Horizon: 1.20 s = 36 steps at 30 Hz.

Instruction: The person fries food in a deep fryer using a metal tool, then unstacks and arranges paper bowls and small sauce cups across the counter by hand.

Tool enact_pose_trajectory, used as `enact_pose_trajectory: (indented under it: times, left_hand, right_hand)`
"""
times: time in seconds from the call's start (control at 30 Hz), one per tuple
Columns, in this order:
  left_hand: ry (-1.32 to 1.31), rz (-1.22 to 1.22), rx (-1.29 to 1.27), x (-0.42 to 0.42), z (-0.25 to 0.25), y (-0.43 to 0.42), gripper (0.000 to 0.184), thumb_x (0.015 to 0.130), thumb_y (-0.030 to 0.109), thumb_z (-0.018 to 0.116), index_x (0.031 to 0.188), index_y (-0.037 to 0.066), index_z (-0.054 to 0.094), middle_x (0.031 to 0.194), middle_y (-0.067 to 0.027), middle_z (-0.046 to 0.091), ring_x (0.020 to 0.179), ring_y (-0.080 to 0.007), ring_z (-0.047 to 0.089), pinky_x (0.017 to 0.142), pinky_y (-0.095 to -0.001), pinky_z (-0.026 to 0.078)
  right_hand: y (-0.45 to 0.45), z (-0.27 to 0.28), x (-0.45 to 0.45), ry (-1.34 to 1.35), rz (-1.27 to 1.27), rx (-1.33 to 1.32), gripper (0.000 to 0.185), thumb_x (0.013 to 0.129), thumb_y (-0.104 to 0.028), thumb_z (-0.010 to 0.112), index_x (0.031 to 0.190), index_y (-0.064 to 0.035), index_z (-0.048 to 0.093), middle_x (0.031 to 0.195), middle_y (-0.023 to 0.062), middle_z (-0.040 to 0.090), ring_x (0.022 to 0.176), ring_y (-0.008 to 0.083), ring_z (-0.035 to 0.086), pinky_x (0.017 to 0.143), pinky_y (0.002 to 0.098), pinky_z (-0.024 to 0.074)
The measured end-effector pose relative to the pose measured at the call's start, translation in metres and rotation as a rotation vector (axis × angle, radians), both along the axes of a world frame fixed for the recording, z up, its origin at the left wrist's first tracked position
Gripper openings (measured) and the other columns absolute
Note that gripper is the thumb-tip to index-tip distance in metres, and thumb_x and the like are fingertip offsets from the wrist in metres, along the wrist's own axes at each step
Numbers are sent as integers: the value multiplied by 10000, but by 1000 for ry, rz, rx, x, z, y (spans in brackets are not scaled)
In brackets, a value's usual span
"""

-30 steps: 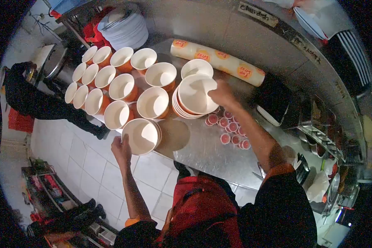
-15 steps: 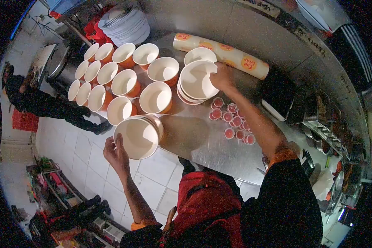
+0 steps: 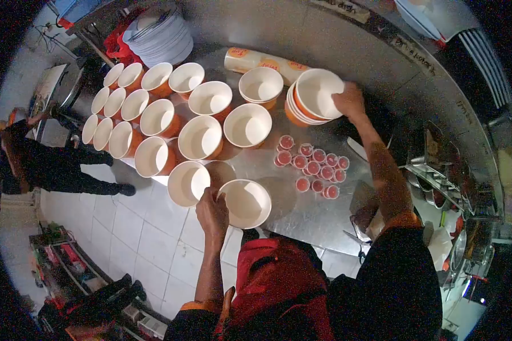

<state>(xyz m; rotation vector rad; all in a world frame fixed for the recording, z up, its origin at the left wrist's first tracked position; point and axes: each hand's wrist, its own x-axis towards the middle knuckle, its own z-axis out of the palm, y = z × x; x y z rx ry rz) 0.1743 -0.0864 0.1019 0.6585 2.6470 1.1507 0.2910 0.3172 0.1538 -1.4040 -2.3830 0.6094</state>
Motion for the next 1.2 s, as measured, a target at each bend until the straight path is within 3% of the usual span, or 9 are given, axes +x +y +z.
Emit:
enact_pose_trajectory:
  times: [0.13, 0.43, 0.6, 0.8, 0.87, 0.93, 1.0, 1.07, 1.2]
  left_hand:
    - [24, -19, -112, -2, 0, 7, 109, 798, 87, 627, 813, -13, 587, 774, -222, 630, 741, -396, 612, 651, -457, 469]
    - [271, -149, -61, -9, -1, 17, 148, 807, 97, 638, 752, -35, 600, 683, -234, 569, 650, -414, 550, 595, -472, 417]
    - [108, -114, 50, -7, 19, 22, 158, 850, 109, 597, 842, -48, 598, 777, -286, 600, 741, -444, 592, 589, -457, 447]
    - [173, -174, 38, -27, 67, 12, 162, 862, 101, 589, 837, -59, 575, 691, -254, 590, 608, -425, 563, 550, -406, 444]
    - [97, -256, 298, -37, 90, 2, 168, 866, 88, 586, 795, -57, 542, 648, -244, 559, 507, -324, 513, 515, -375, 424]
    - [36, -310, 155, -33, 121, -12, 164, 867, 83, 582, 787, -50, 530, 625, -238, 531, 491, -228, 444, 501, -345, 408]
    - [-52, -327, 74, -32, 117, -24, 162, 868, 80, 578, 777, -45, 530, 598, -222, 511, 501, -195, 384, 496, -322, 397]
    - [-135, -433, -2, -29, 106, -27, 171, 867, 79, 578, 761, -46, 531, 580, -211, 502, 497, -212, 386, 501, -335, 401]
    - [-35, -536, 36, -21, 98, -20, 168, 864, 97, 586, 785, -48, 555, 617, -210, 538, 515, -292, 489, 543, -364, 435]
  right_hand:
    - [22, -67, -7, -157, -90, 27, 515, 691, -188, 586, 1174, -11, 561, 1105, 220, 615, 1069, 357, 576, 930, 401, 456]
    - [9, -37, -14, -109, -89, 10, 424, 701, -204, 585, 1092, -46, 625, 1019, 207, 650, 996, 347, 620, 869, 430, 480]
    - [-3, -18, 3, 182, -31, -3, 378, 715, -220, 602, 1018, 0, 653, 950, 204, 666, 933, 326, 642, 843, 397, 489]
    - [-71, 44, 77, 529, -50, -86, 377, 758, -239, 684, 1044, -1, 626, 885, 170, 669, 767, 235, 656, 740, 352, 506]
    - [-108, 71, 121, 288, 50, 20, 385, 768, -245, 689, 1057, -4, 611, 881, 173, 663, 784, 255, 652, 753, 371, 503]
    - [-161, 56, 165, -127, 36, 411, 386, 760, -249, 699, 1048, -9, 604, 883, 170, 658, 812, 282, 647, 760, 383, 499]
    - [-223, 59, 168, -465, -118, 259, 451, 753, -293, 704, 1084, -12, 583, 916, 179, 648, 850, 312, 635, 775, 411, 496]
    - [-252, -17, 197, -22, 67, 13, 459, 759, -318, 680, 1086, -19, 560, 906, 171, 640, 849, 344, 621, 771, 467, 488]
    - [-288, -35, 145, -244, -48, -278, 297, 785, -187, 601, 1026, -23, 544, 955, 179, 606, 861, 394, 601, 778, 490, 483]
